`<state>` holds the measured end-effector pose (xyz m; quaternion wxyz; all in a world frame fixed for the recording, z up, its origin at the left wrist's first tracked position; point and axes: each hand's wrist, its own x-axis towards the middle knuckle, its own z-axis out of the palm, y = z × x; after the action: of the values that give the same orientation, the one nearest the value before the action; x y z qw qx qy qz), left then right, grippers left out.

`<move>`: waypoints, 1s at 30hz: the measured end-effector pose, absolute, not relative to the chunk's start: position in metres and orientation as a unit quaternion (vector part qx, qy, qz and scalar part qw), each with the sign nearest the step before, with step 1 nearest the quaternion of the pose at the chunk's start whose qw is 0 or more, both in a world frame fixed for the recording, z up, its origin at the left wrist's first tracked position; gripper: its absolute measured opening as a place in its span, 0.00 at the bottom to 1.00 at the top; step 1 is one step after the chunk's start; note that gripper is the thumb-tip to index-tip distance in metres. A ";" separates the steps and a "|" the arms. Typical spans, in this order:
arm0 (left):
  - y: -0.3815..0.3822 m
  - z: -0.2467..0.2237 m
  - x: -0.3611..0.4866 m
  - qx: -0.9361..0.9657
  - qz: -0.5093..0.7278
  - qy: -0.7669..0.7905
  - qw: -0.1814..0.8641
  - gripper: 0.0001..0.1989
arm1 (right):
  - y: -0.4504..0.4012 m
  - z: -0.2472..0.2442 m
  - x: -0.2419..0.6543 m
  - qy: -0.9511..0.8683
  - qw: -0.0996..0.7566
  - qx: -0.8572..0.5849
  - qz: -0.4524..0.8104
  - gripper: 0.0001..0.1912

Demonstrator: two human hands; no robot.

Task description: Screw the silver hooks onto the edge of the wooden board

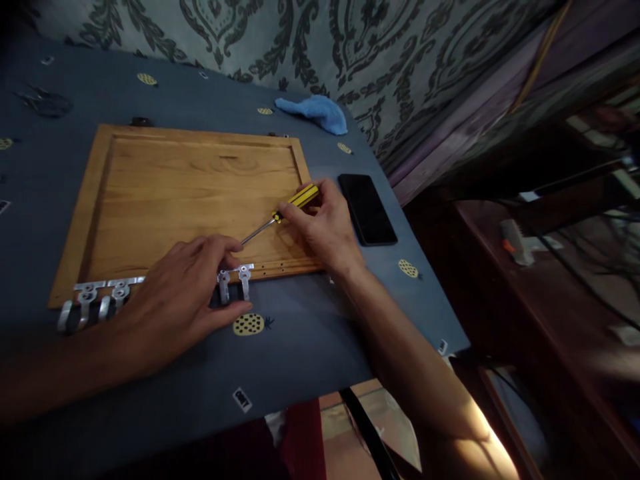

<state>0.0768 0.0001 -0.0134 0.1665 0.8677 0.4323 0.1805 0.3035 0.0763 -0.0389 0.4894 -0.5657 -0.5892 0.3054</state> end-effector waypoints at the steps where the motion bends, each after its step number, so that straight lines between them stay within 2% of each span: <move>1: 0.000 -0.013 0.077 0.869 0.182 0.431 0.164 0.25 | 0.076 -0.038 0.303 -0.594 0.482 -0.572 0.297 0.17; 6: 0.000 -0.015 0.078 0.865 0.189 0.436 0.165 0.25 | 0.078 -0.040 0.306 -0.602 0.497 -0.591 0.204 0.17; 12: 0.001 -0.018 0.078 0.868 0.188 0.431 0.160 0.27 | 0.072 -0.031 0.299 -0.635 0.522 -0.522 0.229 0.03; 21: 0.002 -0.017 0.079 0.878 0.186 0.416 0.149 0.25 | 0.023 -0.015 0.281 -0.808 0.407 -0.392 0.166 0.05; 26: 0.001 -0.015 0.079 0.869 0.182 0.432 0.159 0.26 | 0.009 -0.010 0.285 -0.861 0.377 -0.298 0.170 0.10; 30: 0.001 -0.015 0.081 0.866 0.185 0.440 0.151 0.25 | 0.001 -0.011 0.285 -0.895 0.350 -0.238 0.138 0.08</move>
<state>0.0807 0.0010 -0.0147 0.1510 0.8656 0.4401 0.1847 0.2845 0.0013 -0.0107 0.3504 -0.2384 -0.8952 0.1382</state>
